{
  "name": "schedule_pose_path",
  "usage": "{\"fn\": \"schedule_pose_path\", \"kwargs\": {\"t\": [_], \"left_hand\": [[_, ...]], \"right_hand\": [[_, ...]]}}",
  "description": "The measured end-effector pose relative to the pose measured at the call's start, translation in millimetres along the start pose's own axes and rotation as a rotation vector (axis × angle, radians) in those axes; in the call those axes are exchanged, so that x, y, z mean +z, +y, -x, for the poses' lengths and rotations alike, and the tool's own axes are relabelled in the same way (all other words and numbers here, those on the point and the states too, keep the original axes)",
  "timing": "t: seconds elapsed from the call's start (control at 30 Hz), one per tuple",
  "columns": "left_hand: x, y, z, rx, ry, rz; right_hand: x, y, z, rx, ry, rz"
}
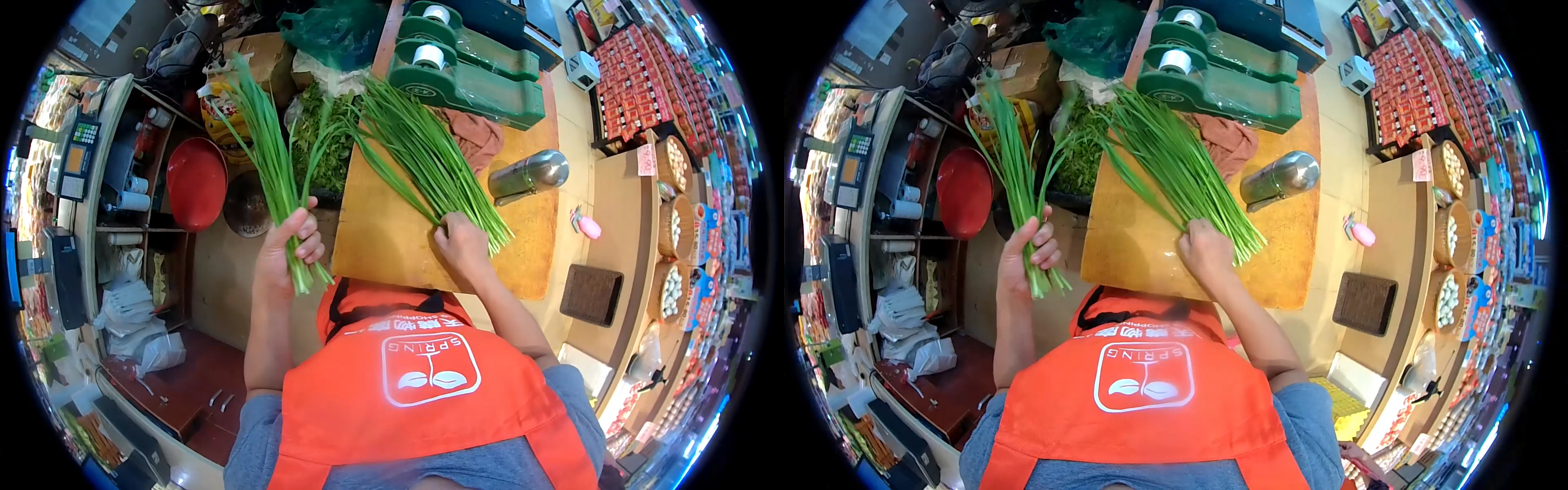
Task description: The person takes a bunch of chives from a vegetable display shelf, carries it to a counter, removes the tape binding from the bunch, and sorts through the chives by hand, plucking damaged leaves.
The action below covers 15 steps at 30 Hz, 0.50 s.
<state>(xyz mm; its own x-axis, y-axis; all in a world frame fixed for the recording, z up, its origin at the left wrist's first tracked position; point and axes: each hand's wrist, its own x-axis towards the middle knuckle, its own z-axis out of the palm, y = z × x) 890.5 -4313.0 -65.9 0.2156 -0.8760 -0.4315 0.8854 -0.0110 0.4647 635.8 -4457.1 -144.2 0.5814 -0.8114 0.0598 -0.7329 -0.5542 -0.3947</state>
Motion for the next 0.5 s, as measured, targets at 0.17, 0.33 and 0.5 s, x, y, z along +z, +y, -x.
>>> {"fn": "schedule_pose_path", "kwargs": {"t": [0.17, 0.33, 0.5], "left_hand": [[9, -63, -27, -0.04, 0.129, -0.273], [25, -126, -57, -0.165, 0.127, -0.253], [42, -174, -67, -0.085, 0.086, -0.287]], "right_hand": [[-36, 34, -20, 0.203, -0.064, -0.652], [-52, 58, -35, 0.472, -0.317, -1.233], [-50, 47, -27, 0.297, -0.334, -1.093]]}}
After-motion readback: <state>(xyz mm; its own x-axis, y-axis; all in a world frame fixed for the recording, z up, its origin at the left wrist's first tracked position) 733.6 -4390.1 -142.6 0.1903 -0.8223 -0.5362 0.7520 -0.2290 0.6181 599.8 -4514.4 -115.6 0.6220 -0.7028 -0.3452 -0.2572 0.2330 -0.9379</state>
